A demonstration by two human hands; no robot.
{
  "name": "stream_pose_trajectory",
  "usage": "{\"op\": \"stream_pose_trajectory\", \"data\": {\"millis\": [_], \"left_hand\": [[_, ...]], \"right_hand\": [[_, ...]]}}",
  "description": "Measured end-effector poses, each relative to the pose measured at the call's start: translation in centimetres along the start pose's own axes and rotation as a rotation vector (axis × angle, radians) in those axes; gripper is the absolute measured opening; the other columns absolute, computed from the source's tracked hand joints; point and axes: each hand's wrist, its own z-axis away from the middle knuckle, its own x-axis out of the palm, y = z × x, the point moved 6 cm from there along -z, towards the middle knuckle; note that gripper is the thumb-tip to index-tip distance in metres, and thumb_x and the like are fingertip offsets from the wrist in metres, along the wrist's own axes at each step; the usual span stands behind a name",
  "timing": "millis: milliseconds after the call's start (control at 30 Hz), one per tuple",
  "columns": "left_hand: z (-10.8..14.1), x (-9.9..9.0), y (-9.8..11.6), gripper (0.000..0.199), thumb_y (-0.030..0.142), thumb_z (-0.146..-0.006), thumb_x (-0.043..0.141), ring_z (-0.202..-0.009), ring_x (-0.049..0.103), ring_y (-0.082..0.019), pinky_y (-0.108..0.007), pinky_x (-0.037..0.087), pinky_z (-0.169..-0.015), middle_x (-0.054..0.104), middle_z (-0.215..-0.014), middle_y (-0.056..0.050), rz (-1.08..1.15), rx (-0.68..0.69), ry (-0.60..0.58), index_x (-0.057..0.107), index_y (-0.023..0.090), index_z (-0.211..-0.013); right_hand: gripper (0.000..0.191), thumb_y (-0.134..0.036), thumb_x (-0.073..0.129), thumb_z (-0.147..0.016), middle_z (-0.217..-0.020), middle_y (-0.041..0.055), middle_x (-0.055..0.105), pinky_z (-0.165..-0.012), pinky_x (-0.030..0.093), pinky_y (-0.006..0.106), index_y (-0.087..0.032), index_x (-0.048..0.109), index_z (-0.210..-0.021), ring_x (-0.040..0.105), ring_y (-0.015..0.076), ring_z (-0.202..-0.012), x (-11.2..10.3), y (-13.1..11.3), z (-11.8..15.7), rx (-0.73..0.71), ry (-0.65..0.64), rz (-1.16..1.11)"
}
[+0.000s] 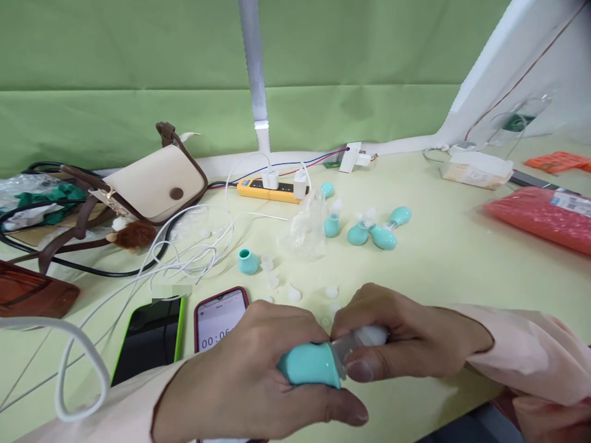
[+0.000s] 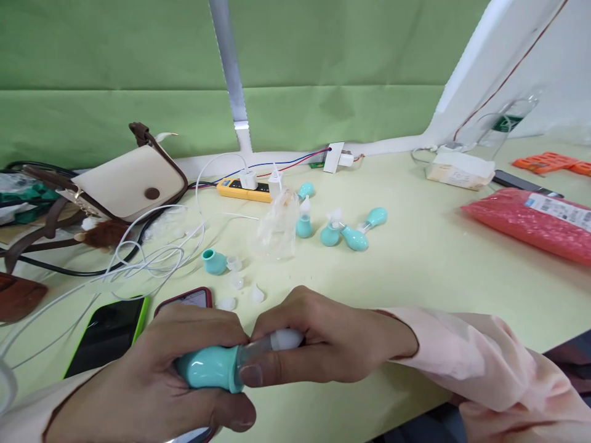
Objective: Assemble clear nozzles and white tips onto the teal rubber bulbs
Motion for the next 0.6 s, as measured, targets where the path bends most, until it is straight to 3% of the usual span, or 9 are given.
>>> {"op": "stream_pose_trajectory", "data": {"millis": [67, 133, 267, 400, 500, 600], "left_hand": [[0.3, -0.3, 0.2, 0.021, 0.033, -0.065, 0.073, -0.044, 0.048, -0.007, -0.020, 0.038, -0.047, 0.052, -0.050, 0.007, 0.115, 0.002, -0.038, 0.059, 0.020, -0.058], [0.6, -1.3, 0.6, 0.015, 0.034, -0.068, 0.071, -0.047, 0.051, -0.008, -0.021, 0.041, -0.049, 0.058, -0.055, 0.006, 0.136, 0.030, 0.003, 0.062, 0.021, -0.070], [0.3, -3.3, 0.4, 0.018, 0.038, -0.077, 0.062, -0.060, 0.052, -0.011, -0.023, 0.041, -0.057, 0.057, -0.067, 0.003, -0.126, 0.099, 0.130, 0.057, 0.021, -0.080], [-1.5, -2.9, -2.1, 0.016, 0.036, -0.081, 0.057, -0.092, 0.046, -0.018, -0.030, 0.039, -0.078, 0.052, -0.091, -0.002, -0.370, 0.121, 0.072, 0.059, 0.020, -0.084], [-2.6, -2.2, -4.6, 0.025, 0.044, -0.080, 0.055, -0.085, 0.045, -0.019, -0.031, 0.038, -0.070, 0.046, -0.086, -0.002, -0.532, 0.048, 0.054, 0.062, 0.021, -0.085], [-3.0, -1.5, -5.9, 0.030, 0.044, -0.082, 0.053, -0.080, 0.048, -0.018, -0.032, 0.034, -0.068, 0.048, -0.083, -0.003, -0.598, 0.044, 0.046, 0.062, 0.017, -0.088]], "right_hand": [[0.026, -0.035, 0.048, -0.088, -0.057, -0.0029, 0.042, -0.043, 0.030, 0.018, -0.014, 0.054, -0.074, 0.035, 0.0058, -0.048, -0.8, 0.2, 0.6, -0.023, 0.041, -0.076], [0.033, -0.045, 0.047, -0.086, -0.060, -0.0006, 0.046, -0.045, 0.032, 0.019, -0.015, 0.058, -0.075, 0.039, 0.0075, -0.052, -2.2, -0.1, 1.3, -0.058, 0.146, -0.085], [0.036, -0.051, 0.049, -0.083, -0.060, -0.0005, 0.046, -0.045, 0.031, 0.021, -0.017, 0.060, -0.076, 0.038, 0.0085, -0.052, -3.5, -0.8, 2.1, -0.024, 0.231, -0.009], [0.042, -0.055, 0.047, -0.083, -0.057, -0.0021, 0.039, -0.043, 0.024, 0.022, -0.016, 0.057, -0.071, 0.031, 0.0079, -0.051, -3.7, -0.2, 1.4, 0.081, 0.301, 0.040], [0.046, -0.058, 0.042, -0.084, -0.055, -0.0032, 0.031, -0.044, 0.019, 0.024, -0.016, 0.053, -0.066, 0.026, 0.0084, -0.051, -4.0, 0.5, 0.9, 0.152, 0.356, 0.123], [0.044, -0.053, 0.043, -0.086, -0.055, -0.0036, 0.031, -0.045, 0.019, 0.024, -0.016, 0.050, -0.063, 0.025, 0.0079, -0.051, -4.0, 0.9, 0.5, 0.182, 0.331, 0.169]]}}
